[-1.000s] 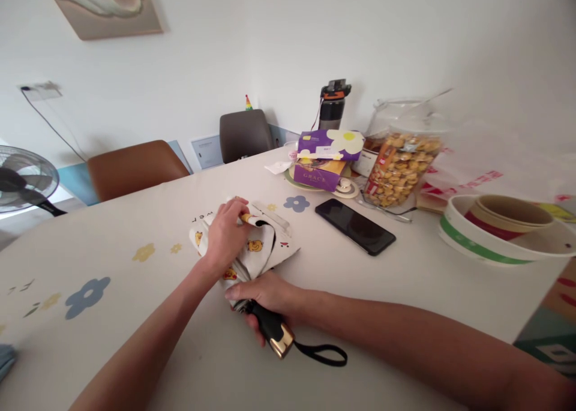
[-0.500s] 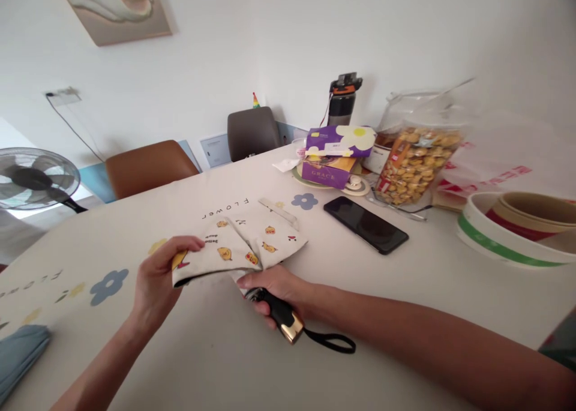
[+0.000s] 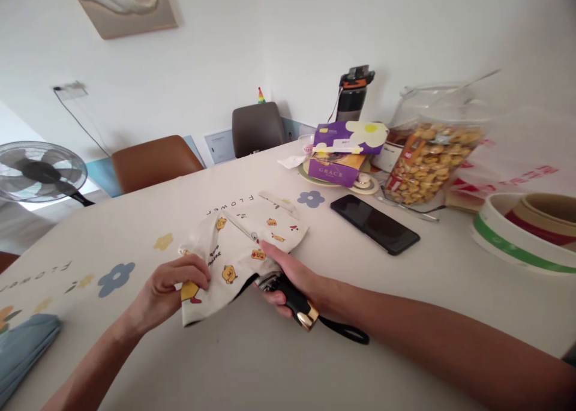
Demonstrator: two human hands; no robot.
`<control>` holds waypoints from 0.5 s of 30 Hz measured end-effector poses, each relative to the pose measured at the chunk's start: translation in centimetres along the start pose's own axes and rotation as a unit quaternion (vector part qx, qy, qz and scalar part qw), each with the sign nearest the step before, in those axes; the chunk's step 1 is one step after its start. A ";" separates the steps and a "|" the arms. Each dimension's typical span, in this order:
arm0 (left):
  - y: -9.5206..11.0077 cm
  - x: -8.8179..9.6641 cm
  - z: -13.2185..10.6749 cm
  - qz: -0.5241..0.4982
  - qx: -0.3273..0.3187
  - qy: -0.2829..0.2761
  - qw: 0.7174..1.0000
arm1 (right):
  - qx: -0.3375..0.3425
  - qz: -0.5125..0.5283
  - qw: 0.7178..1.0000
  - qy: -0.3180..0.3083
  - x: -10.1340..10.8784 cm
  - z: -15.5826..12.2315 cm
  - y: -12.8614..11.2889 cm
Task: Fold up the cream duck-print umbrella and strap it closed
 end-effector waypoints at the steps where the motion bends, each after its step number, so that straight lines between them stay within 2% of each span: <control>1: -0.1 -0.3 -0.1 0.007 0.008 -0.032 0.999 | -0.001 -0.018 1.000 0.019 0.1 0.0 0.1; 6: -1.9 -1.1 -0.6 0.018 0.090 -0.135 0.987 | 0.024 -0.102 0.987 0.124 0.7 -0.6 -0.1; 9: -2.8 -0.4 -1.0 0.026 0.148 -0.169 0.974 | 0.038 -0.144 0.976 0.161 0.9 -0.9 -0.4; 10: -3.2 0.3 -1.1 0.036 0.180 -0.155 0.971 | 0.042 -0.155 0.972 0.174 1.0 -1.1 -0.5; 11: -3.6 1.3 -1.0 0.051 0.218 -0.118 0.967 | 0.046 -0.164 0.967 0.187 1.1 -1.2 -0.6; 13: -4.1 3.7 -0.9 0.064 0.289 0.013 0.955 | 0.052 -0.182 0.959 0.211 1.3 -1.4 -0.8; 15: -4.1 5.2 -0.9 0.048 0.336 0.146 0.929 | 0.061 -0.200 0.951 0.227 1.3 -1.6 -1.0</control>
Point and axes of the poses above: each hand's wrist, its own z-axis towards the middle knuckle, its own x-axis out of the back of the hand, y = z × x, the point moved 7 cm from there along z, towards the middle knuckle, and after that the axes turned 8 degrees about y, right-handed, at the moved point
